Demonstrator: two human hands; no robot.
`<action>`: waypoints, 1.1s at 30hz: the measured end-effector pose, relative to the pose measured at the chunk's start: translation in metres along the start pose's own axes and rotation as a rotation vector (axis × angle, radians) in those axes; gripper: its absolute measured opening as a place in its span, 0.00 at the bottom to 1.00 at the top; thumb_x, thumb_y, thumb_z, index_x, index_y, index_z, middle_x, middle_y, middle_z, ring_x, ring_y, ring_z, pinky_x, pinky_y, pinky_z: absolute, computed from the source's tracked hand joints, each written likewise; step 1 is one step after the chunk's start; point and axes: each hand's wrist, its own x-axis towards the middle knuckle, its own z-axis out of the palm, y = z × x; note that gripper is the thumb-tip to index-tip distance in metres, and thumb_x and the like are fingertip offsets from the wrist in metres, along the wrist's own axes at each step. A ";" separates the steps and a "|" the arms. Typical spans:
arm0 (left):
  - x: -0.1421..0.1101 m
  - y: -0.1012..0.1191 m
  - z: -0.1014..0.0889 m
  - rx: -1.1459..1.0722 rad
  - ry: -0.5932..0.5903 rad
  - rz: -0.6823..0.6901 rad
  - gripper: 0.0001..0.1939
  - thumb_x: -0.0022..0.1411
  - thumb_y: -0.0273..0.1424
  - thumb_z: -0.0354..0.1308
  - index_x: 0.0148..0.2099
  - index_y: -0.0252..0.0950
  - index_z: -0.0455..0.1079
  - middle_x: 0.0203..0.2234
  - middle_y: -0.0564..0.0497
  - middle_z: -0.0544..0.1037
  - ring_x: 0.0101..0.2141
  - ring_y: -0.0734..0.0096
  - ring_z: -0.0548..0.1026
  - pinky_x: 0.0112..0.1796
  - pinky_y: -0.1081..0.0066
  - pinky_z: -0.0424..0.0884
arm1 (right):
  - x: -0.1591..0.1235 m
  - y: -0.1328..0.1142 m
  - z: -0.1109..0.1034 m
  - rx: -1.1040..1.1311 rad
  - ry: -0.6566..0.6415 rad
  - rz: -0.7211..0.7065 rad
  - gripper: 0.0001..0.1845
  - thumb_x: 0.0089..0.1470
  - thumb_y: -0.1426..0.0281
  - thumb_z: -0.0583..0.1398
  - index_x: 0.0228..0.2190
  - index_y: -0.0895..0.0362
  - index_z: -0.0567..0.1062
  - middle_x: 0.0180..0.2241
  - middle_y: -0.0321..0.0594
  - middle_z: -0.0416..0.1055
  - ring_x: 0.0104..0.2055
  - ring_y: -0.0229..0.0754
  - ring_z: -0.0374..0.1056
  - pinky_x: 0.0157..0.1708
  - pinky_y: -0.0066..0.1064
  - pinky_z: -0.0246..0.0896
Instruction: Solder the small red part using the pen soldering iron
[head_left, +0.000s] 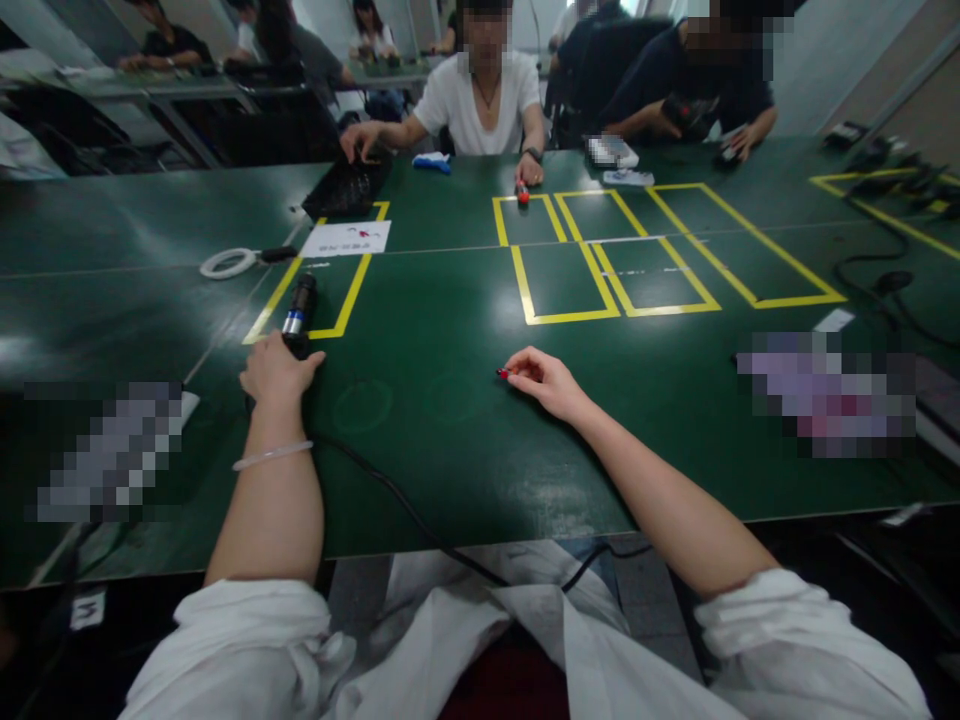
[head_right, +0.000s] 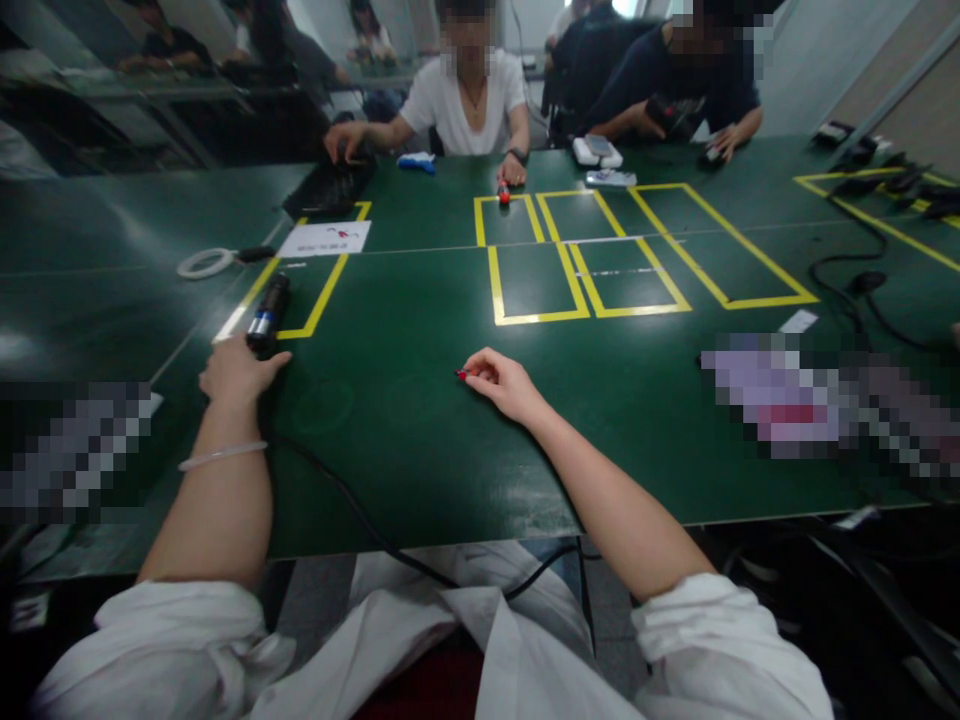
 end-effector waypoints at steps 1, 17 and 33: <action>0.004 -0.005 -0.001 0.012 -0.042 -0.023 0.35 0.53 0.42 0.68 0.56 0.29 0.63 0.53 0.33 0.69 0.51 0.39 0.66 0.47 0.42 0.63 | 0.000 0.000 0.000 -0.004 -0.005 0.001 0.10 0.53 0.64 0.63 0.37 0.56 0.73 0.30 0.35 0.70 0.28 0.35 0.62 0.31 0.29 0.58; -0.017 0.034 0.010 0.065 -0.045 0.229 0.39 0.53 0.41 0.65 0.63 0.30 0.64 0.48 0.33 0.71 0.47 0.44 0.70 0.45 0.52 0.67 | 0.001 -0.006 0.000 0.033 0.003 0.041 0.12 0.52 0.62 0.64 0.32 0.56 0.69 0.25 0.31 0.64 0.25 0.34 0.59 0.27 0.27 0.53; -0.142 0.153 0.037 -0.070 -0.214 0.873 0.36 0.59 0.36 0.60 0.68 0.37 0.57 0.57 0.39 0.66 0.53 0.48 0.66 0.49 0.57 0.69 | -0.003 -0.010 0.002 -0.150 0.035 -0.077 0.07 0.56 0.67 0.60 0.37 0.56 0.69 0.29 0.33 0.66 0.28 0.35 0.61 0.29 0.28 0.57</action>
